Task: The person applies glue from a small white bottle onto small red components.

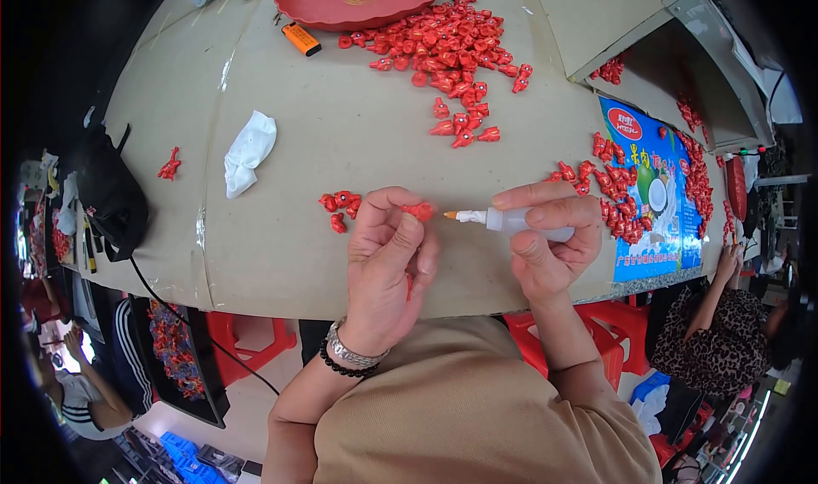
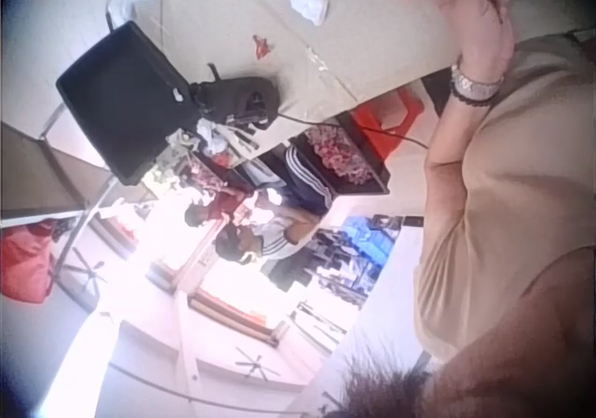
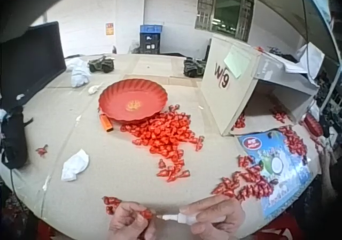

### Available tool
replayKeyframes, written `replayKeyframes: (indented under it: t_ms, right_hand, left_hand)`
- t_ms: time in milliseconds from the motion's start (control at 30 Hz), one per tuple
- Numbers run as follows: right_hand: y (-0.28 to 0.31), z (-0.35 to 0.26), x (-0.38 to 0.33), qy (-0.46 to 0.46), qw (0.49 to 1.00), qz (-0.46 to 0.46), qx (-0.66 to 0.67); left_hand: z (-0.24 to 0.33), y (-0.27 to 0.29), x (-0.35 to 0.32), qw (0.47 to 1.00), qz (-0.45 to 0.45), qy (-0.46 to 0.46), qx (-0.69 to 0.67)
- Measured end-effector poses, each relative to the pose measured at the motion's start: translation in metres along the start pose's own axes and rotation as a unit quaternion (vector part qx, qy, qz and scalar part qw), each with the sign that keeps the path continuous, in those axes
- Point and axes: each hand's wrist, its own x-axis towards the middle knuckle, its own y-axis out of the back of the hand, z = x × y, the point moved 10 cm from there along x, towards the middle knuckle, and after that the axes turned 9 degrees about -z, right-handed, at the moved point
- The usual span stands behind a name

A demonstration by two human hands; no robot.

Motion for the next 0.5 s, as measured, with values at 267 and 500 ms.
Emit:
replayKeyframes:
  t_ms: [267,500]
  right_hand:
    - [-0.0038,-0.001,0.0021,0.002,1.0,-0.012,0.001]
    - [-0.0054,-0.0015,0.0028,0.007,1.0,-0.023,-0.005]
  left_hand:
    - [0.005,0.0002,-0.0005,0.999,0.008,-0.021,0.025]
    - [0.0044,0.0011,-0.001,1.0,0.012,-0.022,0.017]
